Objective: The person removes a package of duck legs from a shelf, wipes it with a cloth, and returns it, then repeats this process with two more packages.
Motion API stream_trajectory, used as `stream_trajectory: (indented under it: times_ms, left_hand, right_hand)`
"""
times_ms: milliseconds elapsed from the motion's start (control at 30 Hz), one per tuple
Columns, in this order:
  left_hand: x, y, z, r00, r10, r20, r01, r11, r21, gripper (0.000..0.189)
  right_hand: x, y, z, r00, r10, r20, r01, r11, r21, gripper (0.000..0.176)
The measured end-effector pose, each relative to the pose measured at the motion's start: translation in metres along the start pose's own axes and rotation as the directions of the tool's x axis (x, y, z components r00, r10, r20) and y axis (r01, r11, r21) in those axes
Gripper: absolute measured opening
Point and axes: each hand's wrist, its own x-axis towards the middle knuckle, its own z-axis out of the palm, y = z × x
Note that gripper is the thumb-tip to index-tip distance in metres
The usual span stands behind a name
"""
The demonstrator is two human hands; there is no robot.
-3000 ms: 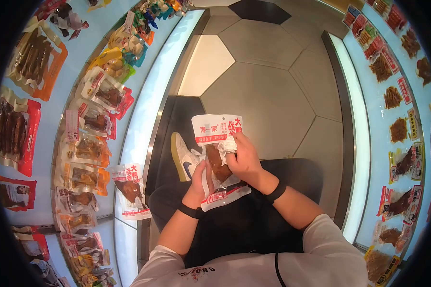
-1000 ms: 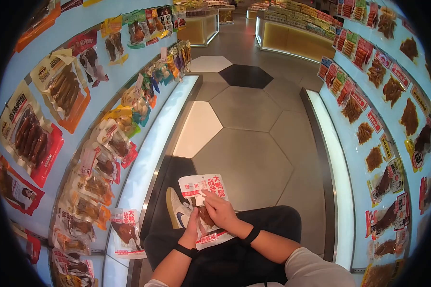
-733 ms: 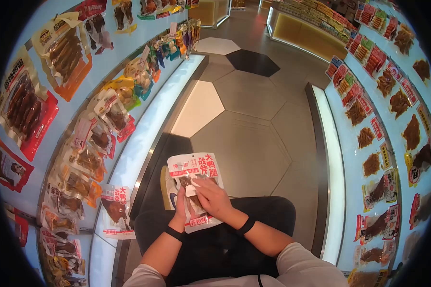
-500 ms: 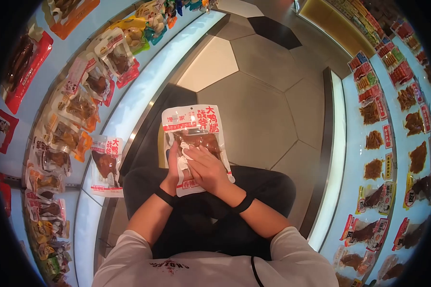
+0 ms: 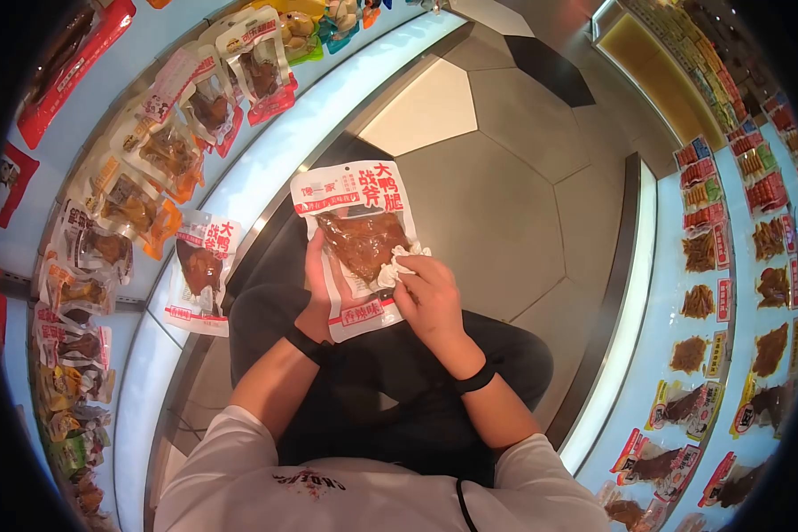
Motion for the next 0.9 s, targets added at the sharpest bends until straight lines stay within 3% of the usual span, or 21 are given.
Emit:
stream_trajectory:
  times_ms: [200, 300, 400, 533, 633, 667, 700, 733, 767, 800, 833, 900]
  left_hand:
    - [0.005, -0.002, -0.021, 0.996, -0.065, 0.063, 0.068, 0.997, -0.040, 0.070]
    - [0.004, 0.000, -0.018, 0.996, -0.046, 0.070, 0.045, 0.999, 0.024, 0.070]
    - [0.003, 0.001, -0.014, 0.996, -0.072, 0.058, 0.064, 0.989, 0.130, 0.068]
    - [0.004, -0.010, -0.024, 0.979, -0.182, 0.089, 0.171, 0.978, 0.123, 0.059]
    - [0.000, -0.010, -0.016, 0.978, -0.190, 0.085, 0.163, 0.954, 0.252, 0.057]
    - [-0.001, -0.007, -0.010, 0.975, -0.208, 0.079, 0.190, 0.963, 0.188, 0.054]
    - [0.001, -0.009, -0.014, 0.984, -0.179, 0.021, 0.173, 0.971, 0.165, 0.053]
    - [0.004, -0.012, -0.020, 0.988, -0.149, -0.038, 0.153, 0.978, 0.141, 0.051]
    - [0.006, -0.014, -0.025, 0.988, -0.117, -0.097, 0.128, 0.985, 0.117, 0.050]
    - [0.003, -0.009, -0.022, 0.990, -0.139, -0.011, 0.139, 0.986, 0.091, 0.045]
    - [0.003, -0.010, -0.020, 0.988, -0.152, 0.006, 0.152, 0.987, 0.058, 0.045]
    - [0.003, -0.012, -0.016, 0.983, -0.179, 0.045, 0.180, 0.984, -0.008, 0.044]
  right_hand:
    - [-0.006, 0.006, -0.008, 0.966, 0.249, 0.062, -0.249, 0.968, -0.019, 0.012]
    - [-0.007, 0.003, -0.012, 0.946, 0.278, 0.164, -0.276, 0.960, -0.039, 0.012]
    - [-0.014, 0.002, -0.003, 0.947, 0.199, 0.253, -0.231, 0.967, 0.103, 0.014]
    - [-0.003, -0.014, 0.002, 0.992, 0.010, 0.123, -0.029, 0.988, 0.153, 0.020]
    - [0.003, -0.001, -0.002, 0.997, 0.079, -0.028, -0.078, 0.996, 0.032, 0.019]
    - [0.003, 0.008, -0.008, 0.964, 0.262, -0.037, -0.254, 0.955, 0.152, 0.019]
    - [0.004, 0.023, -0.017, 0.956, 0.264, -0.131, -0.252, 0.963, 0.099, 0.020]
    - [0.006, 0.032, -0.030, 0.893, 0.421, -0.161, -0.396, 0.903, 0.163, 0.019]
    - [0.008, 0.041, -0.040, 0.809, 0.564, -0.167, -0.467, 0.788, 0.400, 0.017]
    - [0.009, 0.052, -0.049, 0.751, 0.650, -0.117, -0.470, 0.650, 0.597, 0.018]
    - [0.010, 0.060, -0.055, 0.694, 0.719, -0.045, -0.444, 0.476, 0.759, 0.019]
    - [0.007, 0.061, -0.052, 0.648, 0.738, 0.190, -0.504, 0.227, 0.833, 0.020]
